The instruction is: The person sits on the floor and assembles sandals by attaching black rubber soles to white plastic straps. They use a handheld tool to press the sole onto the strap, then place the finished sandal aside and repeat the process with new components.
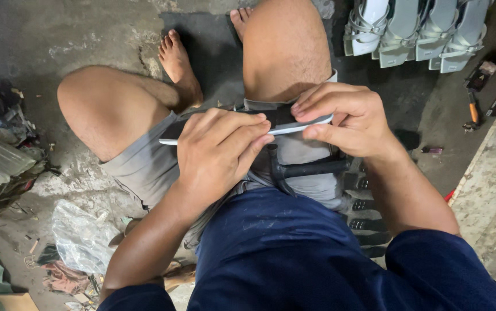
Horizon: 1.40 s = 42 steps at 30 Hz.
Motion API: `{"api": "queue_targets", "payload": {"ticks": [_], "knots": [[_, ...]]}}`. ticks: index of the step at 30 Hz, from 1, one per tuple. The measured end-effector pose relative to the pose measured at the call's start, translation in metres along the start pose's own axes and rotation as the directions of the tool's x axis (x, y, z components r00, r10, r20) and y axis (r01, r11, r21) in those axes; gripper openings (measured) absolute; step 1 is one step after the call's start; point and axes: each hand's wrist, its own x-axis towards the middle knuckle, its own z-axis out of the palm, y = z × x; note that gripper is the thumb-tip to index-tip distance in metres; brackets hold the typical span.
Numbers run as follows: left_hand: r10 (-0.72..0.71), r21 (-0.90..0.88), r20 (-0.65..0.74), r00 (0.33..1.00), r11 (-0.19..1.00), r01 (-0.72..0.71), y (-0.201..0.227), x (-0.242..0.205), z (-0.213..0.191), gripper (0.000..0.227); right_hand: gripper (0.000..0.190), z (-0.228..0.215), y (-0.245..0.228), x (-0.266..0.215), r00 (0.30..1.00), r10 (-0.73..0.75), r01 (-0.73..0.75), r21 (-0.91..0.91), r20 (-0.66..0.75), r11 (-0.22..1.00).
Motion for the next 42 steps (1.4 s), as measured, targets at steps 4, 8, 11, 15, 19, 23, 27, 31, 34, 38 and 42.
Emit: {"api": "queue_targets", "payload": {"ticks": [4, 8, 11, 15, 19, 23, 27, 31, 34, 38, 42], "knots": [[-0.008, -0.055, -0.014, 1.0, 0.998, 0.007, -0.006, -0.002, 0.004, 0.016, 0.019, -0.002, 0.008, -0.001, 1.0, 0.0, 0.002, 0.207, -0.008, 0.978], [-0.033, -0.074, -0.007, 0.999, 0.997, 0.032, -0.015, -0.005, 0.009, 0.017, 0.016, -0.003, 0.014, -0.004, 0.999, 0.013, -0.006, 0.18, -0.037, 0.984], [-0.069, -0.159, -0.017, 0.997, 0.985, 0.066, -0.02, -0.008, 0.013, 0.016, 0.023, -0.004, 0.016, -0.006, 0.997, 0.075, -0.07, 0.285, -0.009, 0.956], [-0.085, -0.21, -0.016, 0.996, 0.974, 0.08, -0.028, -0.01, 0.018, 0.016, 0.014, -0.003, 0.017, -0.003, 0.997, 0.047, -0.029, 0.304, -0.053, 0.952], [-0.098, -0.255, 0.001, 0.995, 0.962, 0.095, -0.037, -0.015, 0.022, 0.015, 0.019, -0.001, 0.019, -0.008, 0.996, 0.059, -0.037, 0.295, -0.066, 0.955], [-0.082, -0.305, -0.004, 0.997, 0.949, 0.077, -0.047, -0.016, 0.026, 0.014, 0.022, -0.003, 0.025, -0.008, 0.995, 0.079, -0.052, 0.355, -0.061, 0.934], [-0.088, -0.437, -0.031, 0.996, 0.897, 0.066, -0.04, -0.009, 0.018, 0.014, 0.022, 0.014, 0.006, -0.007, 0.965, 0.063, 0.01, 0.277, -0.253, 0.961], [0.01, -0.601, -0.062, 0.998, 0.798, -0.045, -0.009, 0.007, -0.006, 0.016, 0.021, 0.022, -0.07, -0.009, 0.953, -0.146, 0.201, 0.191, -0.266, 0.961], [0.145, -0.529, -0.142, 0.979, 0.825, -0.199, 0.02, 0.026, -0.029, 0.022, 0.022, 0.029, -0.142, -0.014, 0.936, -0.189, 0.209, 0.038, -0.298, 0.977], [0.299, -0.351, -0.232, 0.926, 0.861, -0.367, 0.049, 0.027, -0.064, 0.039, 0.022, 0.032, -0.194, 0.001, 0.982, -0.183, 0.166, -0.277, -0.039, 0.946], [0.263, -0.31, -0.187, 0.947, 0.898, -0.311, 0.051, 0.014, -0.081, 0.029, 0.029, 0.044, -0.194, 0.024, 0.983, -0.142, 0.173, -0.353, 0.113, 0.919]]}}
